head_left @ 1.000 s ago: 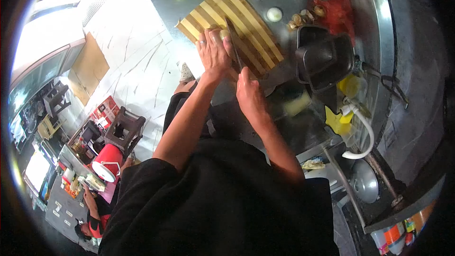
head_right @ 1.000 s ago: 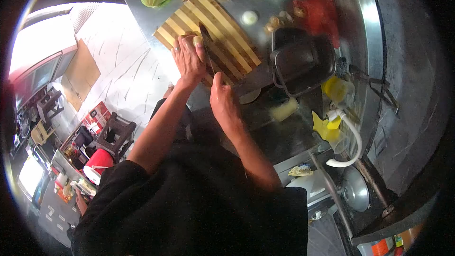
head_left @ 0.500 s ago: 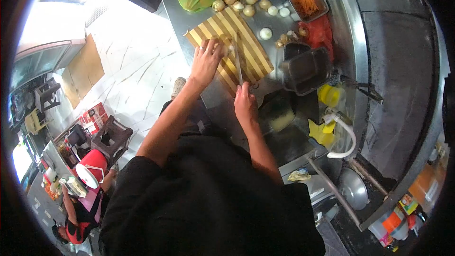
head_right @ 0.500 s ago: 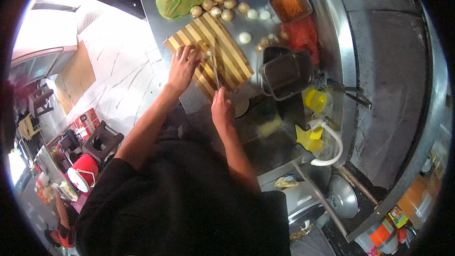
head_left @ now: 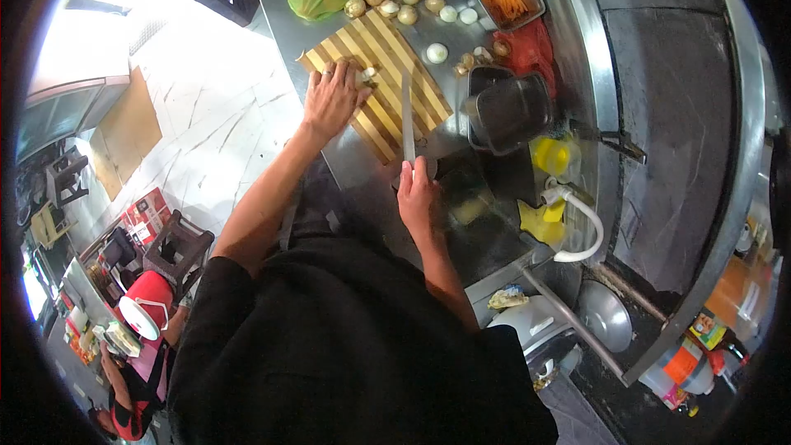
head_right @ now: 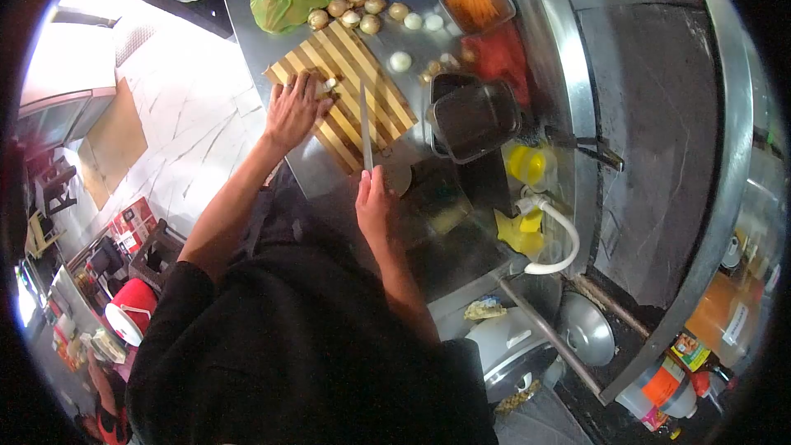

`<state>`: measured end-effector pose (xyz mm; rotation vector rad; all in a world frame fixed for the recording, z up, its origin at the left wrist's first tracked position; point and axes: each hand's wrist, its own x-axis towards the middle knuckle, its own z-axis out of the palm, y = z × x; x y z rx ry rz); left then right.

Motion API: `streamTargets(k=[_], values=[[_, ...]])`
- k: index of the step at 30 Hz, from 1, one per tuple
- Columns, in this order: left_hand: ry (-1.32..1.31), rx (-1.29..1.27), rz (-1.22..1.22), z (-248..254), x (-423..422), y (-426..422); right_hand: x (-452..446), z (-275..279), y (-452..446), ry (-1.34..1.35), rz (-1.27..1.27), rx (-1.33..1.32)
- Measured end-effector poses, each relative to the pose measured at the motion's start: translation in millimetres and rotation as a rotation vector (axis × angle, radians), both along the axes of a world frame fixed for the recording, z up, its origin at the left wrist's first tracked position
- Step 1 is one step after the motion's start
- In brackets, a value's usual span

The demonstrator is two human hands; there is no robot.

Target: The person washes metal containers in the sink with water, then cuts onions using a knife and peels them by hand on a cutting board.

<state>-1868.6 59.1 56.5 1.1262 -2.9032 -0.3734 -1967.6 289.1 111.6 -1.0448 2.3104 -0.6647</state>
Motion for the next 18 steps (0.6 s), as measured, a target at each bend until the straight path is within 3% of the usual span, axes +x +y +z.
streamTargets(k=[2,6,9,10,13,18], values=[[0.088,-0.071,0.038,-3,-4,-9,0,0,2,-0.021,0.009,0.073],[0.327,0.266,0.057,5,-3,-24,3,-15,5,-0.043,0.004,0.041],[0.25,0.083,0.17,-17,-4,-20,8,-25,3,-0.009,0.019,-0.223],[0.314,-0.017,0.179,-28,-3,-18,10,-23,2,-0.027,0.051,-0.173],[0.339,-0.01,0.285,-39,-4,-7,16,-8,-6,-0.079,0.121,-0.083],[0.354,-0.04,0.369,-48,-10,5,26,-11,-11,-0.076,0.202,-0.114]])
